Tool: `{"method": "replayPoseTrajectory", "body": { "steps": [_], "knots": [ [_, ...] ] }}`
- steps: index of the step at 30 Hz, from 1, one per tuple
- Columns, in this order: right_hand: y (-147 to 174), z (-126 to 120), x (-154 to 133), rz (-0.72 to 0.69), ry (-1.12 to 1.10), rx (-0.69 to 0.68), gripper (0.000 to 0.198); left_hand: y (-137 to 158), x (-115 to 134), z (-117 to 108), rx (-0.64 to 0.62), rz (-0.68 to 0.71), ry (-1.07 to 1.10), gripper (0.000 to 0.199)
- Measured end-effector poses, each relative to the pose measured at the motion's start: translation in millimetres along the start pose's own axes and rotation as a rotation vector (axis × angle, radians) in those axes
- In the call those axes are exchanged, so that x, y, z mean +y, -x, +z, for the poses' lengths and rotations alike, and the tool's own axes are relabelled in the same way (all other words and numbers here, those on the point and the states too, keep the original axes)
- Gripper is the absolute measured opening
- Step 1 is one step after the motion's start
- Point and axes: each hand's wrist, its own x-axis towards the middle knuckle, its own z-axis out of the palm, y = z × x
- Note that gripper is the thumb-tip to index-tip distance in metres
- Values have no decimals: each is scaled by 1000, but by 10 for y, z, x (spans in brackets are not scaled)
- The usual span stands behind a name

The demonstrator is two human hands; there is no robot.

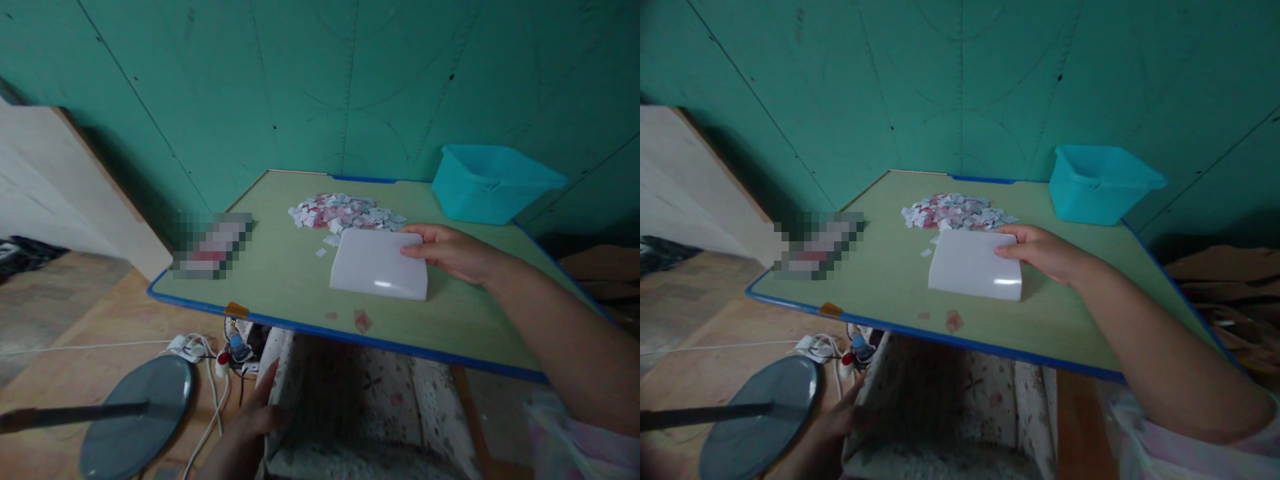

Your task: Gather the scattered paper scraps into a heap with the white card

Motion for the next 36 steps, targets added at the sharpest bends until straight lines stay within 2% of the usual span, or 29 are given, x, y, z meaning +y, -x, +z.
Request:
{"method": "replayPoseTrajectory", "body": {
  "steps": [7, 10, 13, 16, 19, 22, 23, 25, 29, 32, 36],
  "knots": [
    [6, 92, 51, -6, 158, -131, 21, -191, -43, -30, 94, 114, -179, 63],
    [17, 139, 62, -18, 219, -180, 22, -149, 17, 57, 141, 74, -157, 57],
    [27, 157, 73, -26, 239, -205, 25, -46, 97, 218, 111, -7, -41, 44],
    [30, 158, 81, -39, 263, -214, 27, 11, 139, 309, 97, -10, -23, 41],
    [28, 162, 85, -64, 286, -214, 26, -25, 142, 233, 103, -45, 23, 42],
    [30, 173, 80, -68, 296, -216, 25, -105, 139, 60, 177, -167, 51, 44],
    [32, 177, 76, -63, 293, -219, 25, -123, 138, 17, 194, -218, 22, 48],
    [40, 185, 65, -54, 284, -227, 25, -125, 126, -10, 201, -233, -18, 59],
    [59, 193, 42, -51, 283, -242, 24, -9, 73, 152, 61, -89, 2, 69],
    [66, 193, 34, -45, 291, -252, 23, 70, 56, 273, -26, -81, -8, 77],
    [64, 192, 42, -56, 254, -260, 21, 92, 87, 320, -72, -95, -26, 74]
  ]
}}
